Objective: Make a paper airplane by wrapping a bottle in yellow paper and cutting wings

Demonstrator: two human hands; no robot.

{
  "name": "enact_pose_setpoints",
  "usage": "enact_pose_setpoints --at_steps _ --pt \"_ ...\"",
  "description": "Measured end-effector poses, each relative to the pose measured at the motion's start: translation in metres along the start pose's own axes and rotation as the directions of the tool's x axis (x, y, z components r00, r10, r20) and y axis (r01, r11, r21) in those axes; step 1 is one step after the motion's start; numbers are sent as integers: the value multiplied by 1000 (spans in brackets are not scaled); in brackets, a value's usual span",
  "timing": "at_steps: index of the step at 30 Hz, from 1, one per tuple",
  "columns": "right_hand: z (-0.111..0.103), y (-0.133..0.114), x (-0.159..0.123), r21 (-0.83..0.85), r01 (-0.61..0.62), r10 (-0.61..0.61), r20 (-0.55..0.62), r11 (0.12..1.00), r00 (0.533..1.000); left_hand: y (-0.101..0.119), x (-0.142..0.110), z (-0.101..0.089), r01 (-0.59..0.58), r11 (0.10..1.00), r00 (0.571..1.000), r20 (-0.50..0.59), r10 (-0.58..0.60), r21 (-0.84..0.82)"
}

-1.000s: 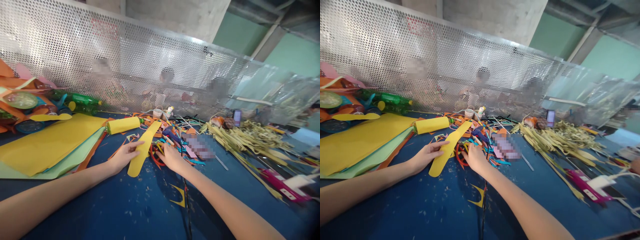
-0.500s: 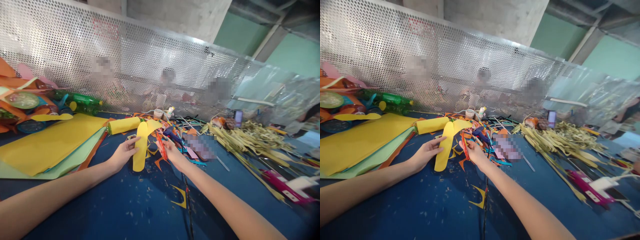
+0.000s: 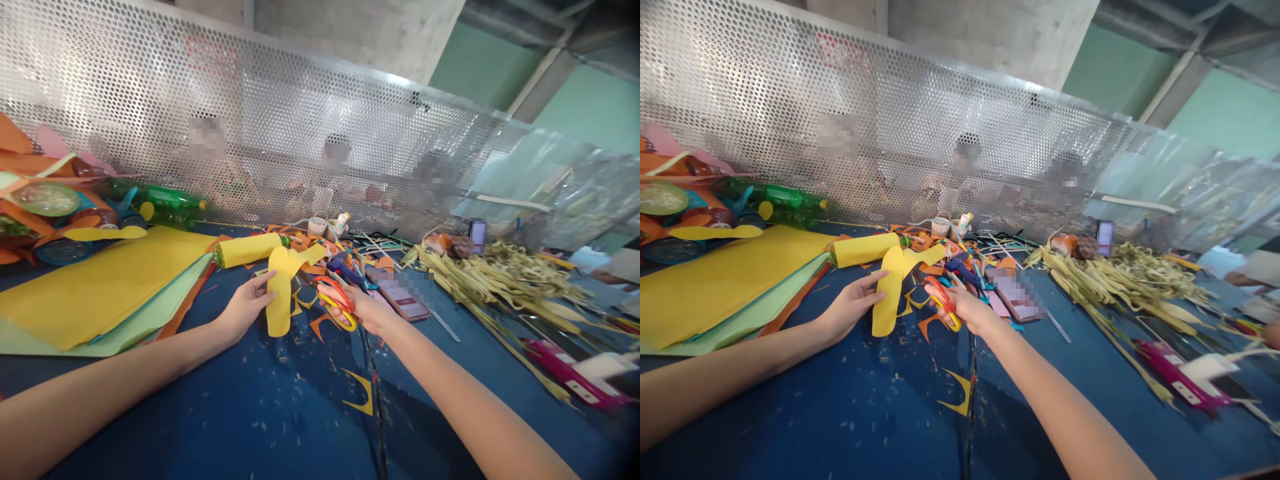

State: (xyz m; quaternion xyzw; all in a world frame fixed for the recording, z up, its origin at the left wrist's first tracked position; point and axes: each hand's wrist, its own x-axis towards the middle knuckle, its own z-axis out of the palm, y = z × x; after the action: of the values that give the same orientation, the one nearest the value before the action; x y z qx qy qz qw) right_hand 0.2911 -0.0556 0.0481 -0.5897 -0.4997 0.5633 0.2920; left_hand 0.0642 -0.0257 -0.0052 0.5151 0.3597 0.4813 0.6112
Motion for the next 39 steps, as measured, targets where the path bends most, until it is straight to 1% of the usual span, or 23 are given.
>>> enact_pose_setpoints --at_steps 3,5,6,7,8,9,10,11,13,14,16,20,24,27,30,33,36,39 --pt "-13 -8 -4 -124 -11 15 35 992 999 0 1 -1 -29 999 998 -58 28 -24" --pt "-25 -14 -9 -154 -42 61 122 987 991 1 2 -1 -43 999 994 -100 40 -24" --pt "-30 -17 -11 -165 -51 81 185 985 979 2 2 -1 -48 999 992 -119 46 -17" --pt "-36 -18 -14 -172 -41 89 282 984 955 3 2 -1 -55 999 989 -138 54 -2" --pt "-40 -18 -15 -172 -7 70 361 985 930 3 2 -2 -64 998 986 -156 66 14" --pt "-42 -17 -15 -156 41 28 421 987 907 4 2 -2 -77 997 982 -173 80 28" --pt "-43 -15 -15 -126 102 -34 453 987 891 5 1 -2 -93 995 978 -184 98 40" --pt "-42 -12 -14 -90 166 -108 450 982 887 5 0 -3 -114 992 975 -187 122 50" --pt "-37 -6 -10 -26 268 -237 392 963 889 5 -1 -3 -172 983 969 -170 181 70" --pt "-33 -3 -8 -12 302 -277 360 953 891 5 -2 -2 -197 977 965 -158 209 85" --pt "-26 1 -6 -36 335 -305 333 941 892 5 -4 -2 -225 968 961 -141 239 113" --pt "-18 -3 -12 -200 340 -243 390 919 888 12 -4 -2 -203 975 974 -82 210 84" --pt "-15 -9 -20 -276 289 -155 421 916 894 26 6 -9 -182 983 983 -31 183 41" --pt "-16 -10 -21 -318 297 -141 431 900 891 37 14 -16 -146 986 989 31 144 75" --pt "-19 -9 -22 -327 287 -121 446 900 887 45 19 -20 -109 984 988 121 92 139" --pt "-18 -12 -25 -317 262 -100 447 911 889 50 21 -23 -93 982 970 237 52 163" --pt "-14 -16 -29 -331 235 -73 435 914 898 55 22 -25 -40 982 935 353 -28 185" --pt "-9 -17 -31 -364 182 -20 407 913 913 57 22 -27 -18 976 900 428 -79 217"
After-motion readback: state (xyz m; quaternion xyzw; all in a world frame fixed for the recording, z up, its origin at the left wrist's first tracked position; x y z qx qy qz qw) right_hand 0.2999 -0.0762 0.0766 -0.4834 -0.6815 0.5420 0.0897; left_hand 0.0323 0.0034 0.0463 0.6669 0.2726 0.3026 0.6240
